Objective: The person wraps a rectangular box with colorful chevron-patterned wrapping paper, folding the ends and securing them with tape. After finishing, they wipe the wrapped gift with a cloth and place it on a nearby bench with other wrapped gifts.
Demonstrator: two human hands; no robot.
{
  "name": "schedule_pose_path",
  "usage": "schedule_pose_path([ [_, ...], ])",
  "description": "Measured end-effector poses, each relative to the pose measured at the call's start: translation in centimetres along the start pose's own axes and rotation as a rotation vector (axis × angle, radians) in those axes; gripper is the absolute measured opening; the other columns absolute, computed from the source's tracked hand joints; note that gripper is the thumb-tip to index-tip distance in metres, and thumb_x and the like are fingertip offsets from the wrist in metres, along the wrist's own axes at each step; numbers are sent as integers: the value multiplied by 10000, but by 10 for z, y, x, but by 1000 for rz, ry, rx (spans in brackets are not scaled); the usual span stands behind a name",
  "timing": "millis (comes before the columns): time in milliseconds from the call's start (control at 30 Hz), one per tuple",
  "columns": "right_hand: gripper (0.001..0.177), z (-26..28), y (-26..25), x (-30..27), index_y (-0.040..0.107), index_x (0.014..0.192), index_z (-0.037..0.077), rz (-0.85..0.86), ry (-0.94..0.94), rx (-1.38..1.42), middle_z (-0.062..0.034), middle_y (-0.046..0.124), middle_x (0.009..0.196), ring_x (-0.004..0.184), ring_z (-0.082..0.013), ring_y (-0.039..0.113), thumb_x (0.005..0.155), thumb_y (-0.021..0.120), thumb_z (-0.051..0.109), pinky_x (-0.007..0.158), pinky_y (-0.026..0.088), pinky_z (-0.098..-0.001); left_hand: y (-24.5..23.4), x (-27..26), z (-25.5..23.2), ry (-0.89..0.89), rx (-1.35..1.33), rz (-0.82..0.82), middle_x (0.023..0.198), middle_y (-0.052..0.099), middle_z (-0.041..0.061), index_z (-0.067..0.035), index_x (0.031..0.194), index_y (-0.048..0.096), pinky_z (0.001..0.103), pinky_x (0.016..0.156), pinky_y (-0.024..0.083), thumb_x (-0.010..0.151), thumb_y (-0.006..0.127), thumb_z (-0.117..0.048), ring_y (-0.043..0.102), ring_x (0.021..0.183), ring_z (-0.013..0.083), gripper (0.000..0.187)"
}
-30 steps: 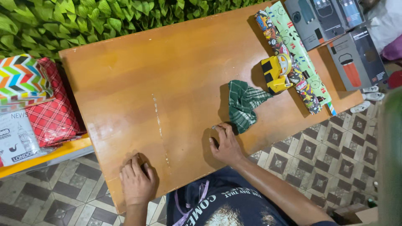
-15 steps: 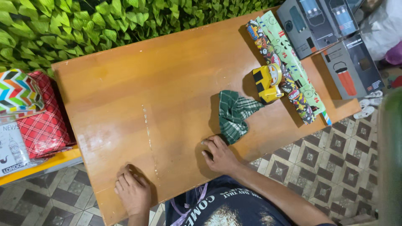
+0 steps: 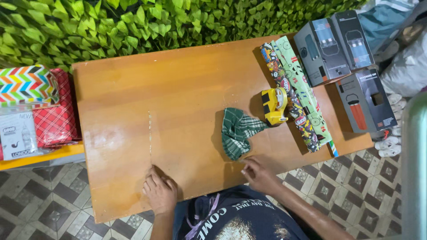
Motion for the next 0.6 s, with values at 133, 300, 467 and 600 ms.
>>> schedule_pose_path([
  [133, 385, -49, -72, 3, 638, 1293, 45, -625, -72, -214, -139, 612, 1229, 1108, -301, 636, 917, 649, 130, 954, 547, -401, -5, -3, -1, 7, -59, -43, 1420, 557, 211, -17, 1493, 460, 507, 980, 419, 890, 550, -208, 544, 1142, 382, 639],
  [300, 329, -106, -159, 13, 615, 1331, -3, -847, 57, -465, -258, 499, 1376, 1264, -423, 543, 1048, 679, 153, 1044, 502, -463, -1, -11, -2, -71, -3, 3, 1272, 582, 210, -64, 1529, 461, 516, 982, 402, 879, 568, -237, 539, 1103, 377, 681],
  [467, 360, -145, -202, 6, 659, 1314, 5, -746, 77, -607, -246, 589, 1331, 1250, -426, 560, 1029, 727, 214, 1057, 488, -509, -1, -17, 4, -41, -37, -24, 1205, 581, 214, -58, 1532, 460, 519, 989, 402, 896, 559, -244, 531, 1075, 386, 670],
  [600, 484, -161, -194, 13, 640, 1373, 4, -634, 122, -614, -253, 610, 1291, 1225, -431, 566, 982, 736, 272, 1032, 483, -525, 4, -17, 4, -68, 10, -23, 1199, 585, 212, -75, 1518, 473, 516, 986, 402, 900, 564, -246, 535, 1073, 380, 647],
])
Point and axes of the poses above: each hand's wrist, its own x-axis towards the middle knuckle, its own y-axis out of the palm, z = x × y, the point moved 2 cm from there along x, towards the middle knuckle
